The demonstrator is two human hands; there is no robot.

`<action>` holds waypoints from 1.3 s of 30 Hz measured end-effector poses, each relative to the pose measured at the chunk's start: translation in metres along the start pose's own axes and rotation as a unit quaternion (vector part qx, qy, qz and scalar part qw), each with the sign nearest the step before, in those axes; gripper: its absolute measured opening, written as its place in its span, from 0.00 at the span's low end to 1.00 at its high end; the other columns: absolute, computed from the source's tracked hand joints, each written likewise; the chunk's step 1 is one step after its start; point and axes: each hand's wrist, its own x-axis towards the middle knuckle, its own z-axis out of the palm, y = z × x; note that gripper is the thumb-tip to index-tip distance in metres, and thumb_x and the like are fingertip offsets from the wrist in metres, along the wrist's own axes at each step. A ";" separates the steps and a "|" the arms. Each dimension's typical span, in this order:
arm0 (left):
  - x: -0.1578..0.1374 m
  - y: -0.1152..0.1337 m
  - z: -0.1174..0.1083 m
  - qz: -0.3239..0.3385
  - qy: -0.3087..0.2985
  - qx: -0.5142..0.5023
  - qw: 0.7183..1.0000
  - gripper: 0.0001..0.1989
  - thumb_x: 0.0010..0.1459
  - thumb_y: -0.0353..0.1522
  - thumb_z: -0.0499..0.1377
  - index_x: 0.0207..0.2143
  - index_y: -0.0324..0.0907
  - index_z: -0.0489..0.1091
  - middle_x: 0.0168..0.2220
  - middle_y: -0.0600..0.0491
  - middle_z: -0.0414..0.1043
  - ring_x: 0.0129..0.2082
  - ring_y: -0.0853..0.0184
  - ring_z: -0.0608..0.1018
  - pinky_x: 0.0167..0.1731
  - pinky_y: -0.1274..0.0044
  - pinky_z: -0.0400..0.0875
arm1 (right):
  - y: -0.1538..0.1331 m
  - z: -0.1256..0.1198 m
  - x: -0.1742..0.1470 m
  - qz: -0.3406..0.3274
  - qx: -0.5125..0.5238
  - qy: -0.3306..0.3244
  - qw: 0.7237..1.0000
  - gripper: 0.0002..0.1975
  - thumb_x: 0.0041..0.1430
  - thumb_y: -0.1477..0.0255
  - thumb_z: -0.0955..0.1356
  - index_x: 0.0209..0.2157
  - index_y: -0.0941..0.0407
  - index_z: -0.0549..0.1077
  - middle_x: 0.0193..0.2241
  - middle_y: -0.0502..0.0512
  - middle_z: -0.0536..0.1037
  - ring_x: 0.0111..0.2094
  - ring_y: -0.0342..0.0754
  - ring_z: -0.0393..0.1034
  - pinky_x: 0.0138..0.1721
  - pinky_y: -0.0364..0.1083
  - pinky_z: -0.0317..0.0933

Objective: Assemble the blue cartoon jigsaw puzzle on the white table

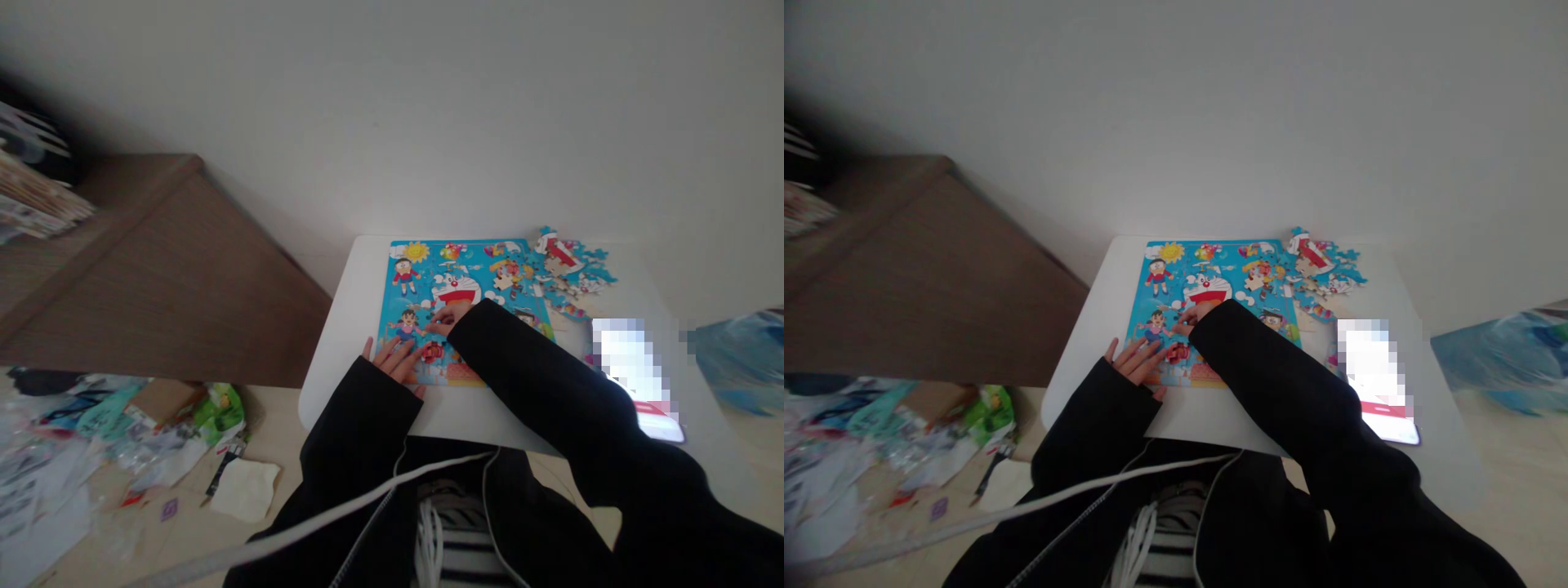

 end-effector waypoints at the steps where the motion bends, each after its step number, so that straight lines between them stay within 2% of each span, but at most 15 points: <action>1: 0.001 0.001 0.000 -0.007 -0.006 -0.003 1.000 0.25 0.52 0.43 0.52 0.52 0.47 0.62 0.52 0.52 0.64 0.54 0.58 0.63 0.58 0.62 0.33 | -0.001 -0.001 -0.002 -0.007 -0.003 0.003 1.000 0.11 0.41 0.63 0.70 0.25 0.56 0.76 0.17 0.48 0.72 0.16 0.38 0.61 0.18 0.38 0.56; 7: 0.008 0.001 0.002 -0.026 -0.027 -0.012 0.999 0.24 0.51 0.44 0.54 0.49 0.45 0.64 0.54 0.49 0.62 0.55 0.57 0.62 0.58 0.61 0.39 | -0.008 -0.005 -0.011 -0.050 -0.055 0.048 0.996 0.13 0.43 0.62 0.68 0.25 0.57 0.75 0.17 0.48 0.70 0.18 0.37 0.61 0.20 0.37 0.55; 11: 0.011 -0.001 0.006 -0.025 -0.037 -0.014 0.999 0.24 0.50 0.46 0.53 0.47 0.43 0.65 0.54 0.48 0.61 0.55 0.57 0.62 0.57 0.61 0.42 | -0.004 -0.002 -0.007 -0.081 -0.085 0.045 0.992 0.14 0.44 0.60 0.67 0.24 0.58 0.73 0.15 0.46 0.67 0.17 0.37 0.59 0.19 0.38 0.51; 14: 0.011 -0.002 0.008 -0.022 -0.032 -0.017 0.999 0.24 0.50 0.46 0.53 0.47 0.43 0.64 0.54 0.47 0.61 0.55 0.57 0.62 0.57 0.60 0.43 | 0.000 -0.001 -0.005 -0.093 -0.088 0.063 0.990 0.14 0.41 0.60 0.69 0.25 0.57 0.71 0.15 0.46 0.68 0.18 0.38 0.60 0.20 0.38 0.52; 16: 0.011 -0.002 0.008 -0.016 -0.028 -0.015 0.999 0.25 0.50 0.46 0.53 0.47 0.43 0.64 0.54 0.47 0.62 0.55 0.56 0.62 0.56 0.59 0.44 | 0.001 -0.001 -0.003 -0.075 -0.065 0.093 0.991 0.17 0.40 0.58 0.69 0.28 0.57 0.71 0.16 0.46 0.69 0.18 0.38 0.62 0.21 0.39 0.53; 18: 0.011 -0.002 0.008 -0.013 -0.026 -0.012 0.999 0.25 0.49 0.46 0.54 0.47 0.43 0.65 0.53 0.46 0.62 0.55 0.56 0.63 0.55 0.59 0.45 | 0.000 -0.001 0.001 -0.041 -0.010 0.109 0.993 0.19 0.45 0.56 0.66 0.33 0.56 0.70 0.15 0.46 0.69 0.16 0.39 0.62 0.19 0.39 0.54; 21: 0.011 -0.001 0.007 -0.016 -0.025 -0.012 0.999 0.24 0.49 0.46 0.54 0.46 0.43 0.65 0.53 0.46 0.62 0.55 0.56 0.63 0.55 0.60 0.46 | -0.002 0.002 0.011 -0.007 0.094 0.083 0.992 0.17 0.53 0.61 0.62 0.40 0.57 0.70 0.13 0.46 0.69 0.15 0.40 0.64 0.18 0.39 0.57; 25: 0.012 0.000 0.008 -0.018 -0.021 -0.005 1.000 0.24 0.50 0.46 0.53 0.47 0.43 0.65 0.54 0.47 0.62 0.55 0.56 0.63 0.55 0.59 0.47 | -0.005 0.007 0.023 0.004 0.192 0.030 0.981 0.10 0.52 0.68 0.65 0.33 0.59 0.73 0.14 0.50 0.71 0.19 0.42 0.68 0.20 0.38 0.61; 27: 0.011 0.000 0.009 -0.015 -0.019 0.003 1.000 0.24 0.51 0.45 0.53 0.47 0.43 0.64 0.54 0.48 0.62 0.55 0.56 0.63 0.55 0.58 0.47 | -0.004 0.008 0.026 0.012 0.214 0.023 0.976 0.07 0.50 0.70 0.66 0.29 0.59 0.73 0.17 0.51 0.73 0.19 0.41 0.69 0.21 0.38 0.63; 30: 0.011 0.000 0.010 -0.014 -0.023 0.005 1.000 0.24 0.51 0.45 0.53 0.47 0.43 0.65 0.54 0.47 0.61 0.55 0.56 0.62 0.54 0.58 0.47 | -0.002 0.007 0.027 0.024 0.254 0.019 0.967 0.05 0.47 0.72 0.68 0.27 0.59 0.73 0.21 0.53 0.76 0.19 0.40 0.69 0.24 0.39 0.65; 33: 0.011 0.000 0.010 -0.015 -0.027 0.000 1.000 0.24 0.51 0.45 0.53 0.47 0.43 0.65 0.54 0.47 0.61 0.56 0.56 0.61 0.55 0.58 0.47 | -0.001 0.004 0.026 0.021 0.263 0.019 0.964 0.06 0.46 0.72 0.69 0.28 0.60 0.74 0.22 0.54 0.76 0.21 0.41 0.70 0.25 0.40 0.66; 39: 0.012 -0.001 0.010 -0.016 -0.027 -0.002 1.000 0.24 0.50 0.45 0.53 0.46 0.42 0.65 0.54 0.46 0.61 0.55 0.56 0.62 0.55 0.59 0.46 | -0.003 0.002 0.022 -0.003 0.219 0.031 0.975 0.10 0.47 0.72 0.69 0.34 0.60 0.74 0.21 0.53 0.76 0.24 0.42 0.71 0.26 0.40 0.67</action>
